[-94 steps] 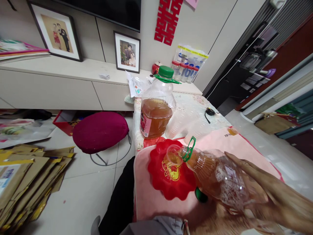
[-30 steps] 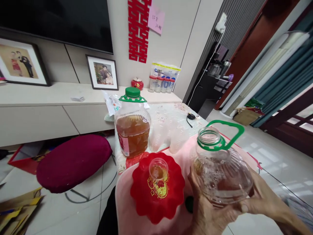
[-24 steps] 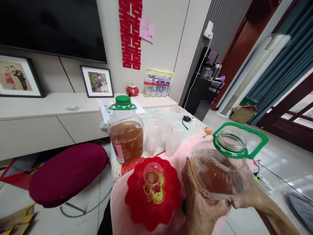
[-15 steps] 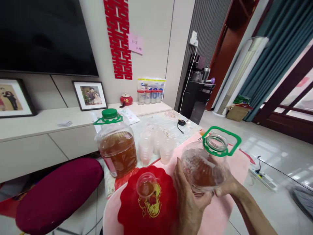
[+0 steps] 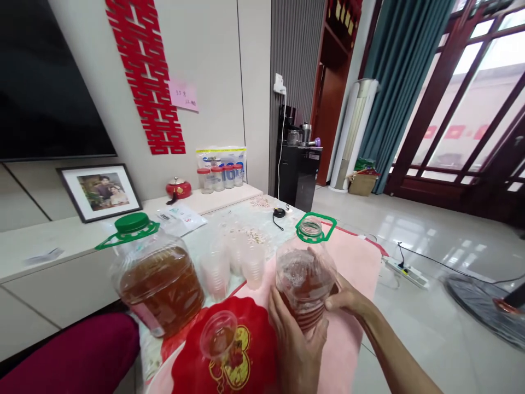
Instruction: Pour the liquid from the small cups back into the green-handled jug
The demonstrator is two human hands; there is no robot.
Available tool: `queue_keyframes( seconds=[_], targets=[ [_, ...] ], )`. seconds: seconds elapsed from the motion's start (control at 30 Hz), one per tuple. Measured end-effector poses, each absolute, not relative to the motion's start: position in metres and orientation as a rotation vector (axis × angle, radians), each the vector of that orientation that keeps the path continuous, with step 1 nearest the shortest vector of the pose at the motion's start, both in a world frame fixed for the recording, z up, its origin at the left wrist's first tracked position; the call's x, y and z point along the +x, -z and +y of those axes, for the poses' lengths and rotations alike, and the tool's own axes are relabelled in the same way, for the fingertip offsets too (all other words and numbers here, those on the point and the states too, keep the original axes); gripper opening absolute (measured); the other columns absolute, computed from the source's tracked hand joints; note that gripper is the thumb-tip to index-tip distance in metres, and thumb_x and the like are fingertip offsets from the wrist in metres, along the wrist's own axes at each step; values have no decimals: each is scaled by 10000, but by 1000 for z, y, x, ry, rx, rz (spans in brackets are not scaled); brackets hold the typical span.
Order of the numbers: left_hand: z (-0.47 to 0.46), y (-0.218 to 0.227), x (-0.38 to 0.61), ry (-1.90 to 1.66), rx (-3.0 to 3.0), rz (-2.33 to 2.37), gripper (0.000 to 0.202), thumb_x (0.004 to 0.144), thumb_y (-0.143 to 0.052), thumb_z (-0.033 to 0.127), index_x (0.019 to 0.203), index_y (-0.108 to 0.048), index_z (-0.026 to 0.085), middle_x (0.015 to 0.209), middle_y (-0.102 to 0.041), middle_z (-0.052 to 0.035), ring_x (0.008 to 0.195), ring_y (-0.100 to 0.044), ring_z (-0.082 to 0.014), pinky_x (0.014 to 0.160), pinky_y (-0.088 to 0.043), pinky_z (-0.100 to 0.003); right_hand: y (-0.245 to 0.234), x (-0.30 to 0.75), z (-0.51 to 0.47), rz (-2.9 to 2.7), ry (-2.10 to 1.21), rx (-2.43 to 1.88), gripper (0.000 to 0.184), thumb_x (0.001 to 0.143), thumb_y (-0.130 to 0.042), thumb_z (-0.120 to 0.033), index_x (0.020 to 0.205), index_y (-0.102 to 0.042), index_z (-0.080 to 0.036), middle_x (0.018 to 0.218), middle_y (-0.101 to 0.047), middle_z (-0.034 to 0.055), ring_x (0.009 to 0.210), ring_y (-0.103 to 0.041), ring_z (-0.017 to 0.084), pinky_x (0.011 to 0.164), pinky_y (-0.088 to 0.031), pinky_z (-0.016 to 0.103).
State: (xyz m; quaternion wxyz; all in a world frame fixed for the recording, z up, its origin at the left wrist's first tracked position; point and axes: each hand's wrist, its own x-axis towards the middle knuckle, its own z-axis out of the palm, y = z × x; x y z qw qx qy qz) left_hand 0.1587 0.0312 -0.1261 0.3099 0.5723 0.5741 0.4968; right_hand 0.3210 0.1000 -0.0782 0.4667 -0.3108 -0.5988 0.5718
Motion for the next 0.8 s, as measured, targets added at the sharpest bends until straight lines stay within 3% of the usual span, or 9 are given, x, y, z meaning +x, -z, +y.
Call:
queue_keyframes(
  seconds=[0.07,0.17,0.2,0.27,0.37,0.47,0.67,0.8],
  targets=[
    [16,122,153,-1301,1522,1530,936,842,-642,405,1582,-136,137,1681,-186,-246,1563,-240,-403,1255,-295,-588,74,323,85,-1498,-1344,-810,1152,625,-920,-537,1598,-351,-301,1702,-316,92,1574,-264,334,1268,-253,488],
    [-12,100,124,-1355,1608,1543,984,739,-699,227,1581,-193,287,1685,-275,-108,1555,-293,-337,1263,-336,-494,80,334,53,-1416,-1222,-987,1063,688,-887,-545,1589,-360,-343,1696,-335,95,1545,-335,339,1235,-328,535],
    [-20,90,108,-1405,1672,1549,972,740,-703,210,1573,-214,325,1680,-296,-75,1558,-291,-314,1266,-338,-464,85,340,41,-1332,-1161,-1087,977,737,-863,-513,1573,-383,-358,1665,-396,101,1504,-413,341,1201,-381,557],
    [-33,72,73,-1518,1735,1677,759,846,-657,277,1518,-320,382,1618,-399,-38,1511,-380,-286,1252,-360,-480,97,349,15,-1136,-1045,-1239,775,798,-819,-466,1493,-508,-324,1518,-585,128,1393,-554,343,1140,-465,555],
    [-41,57,24,-1446,1556,1906,703,849,-666,398,1494,-399,308,1587,-411,-84,1492,-395,-319,1241,-365,-531,111,351,-19,-1004,-971,-1338,564,777,-826,-464,1284,-690,-259,1207,-771,128,1138,-721,329,986,-601,459],
    [-38,60,-4,-1347,1380,1965,843,816,-686,489,1545,-341,246,1588,-383,-127,1482,-397,-333,1245,-346,-558,115,329,-40,-1069,-948,-1370,410,764,-837,-460,1098,-763,-235,989,-800,102,934,-760,284,818,-651,356],
    [-15,80,-10,-1247,1314,1842,1029,753,-743,421,1592,-192,196,1611,-353,-169,1510,-363,-330,1249,-337,-537,98,261,-43,-1311,-1011,-1258,317,849,-766,-461,1091,-751,-256,886,-746,57,820,-715,212,751,-610,294],
    [3,92,-6,-1271,1269,1747,1098,736,-715,322,1601,-51,201,1592,-384,-172,1489,-405,-298,1237,-353,-493,93,238,-38,-1409,-1066,-1193,299,872,-732,-471,1094,-751,-272,878,-750,58,813,-719,217,752,-610,297]
  ],
)
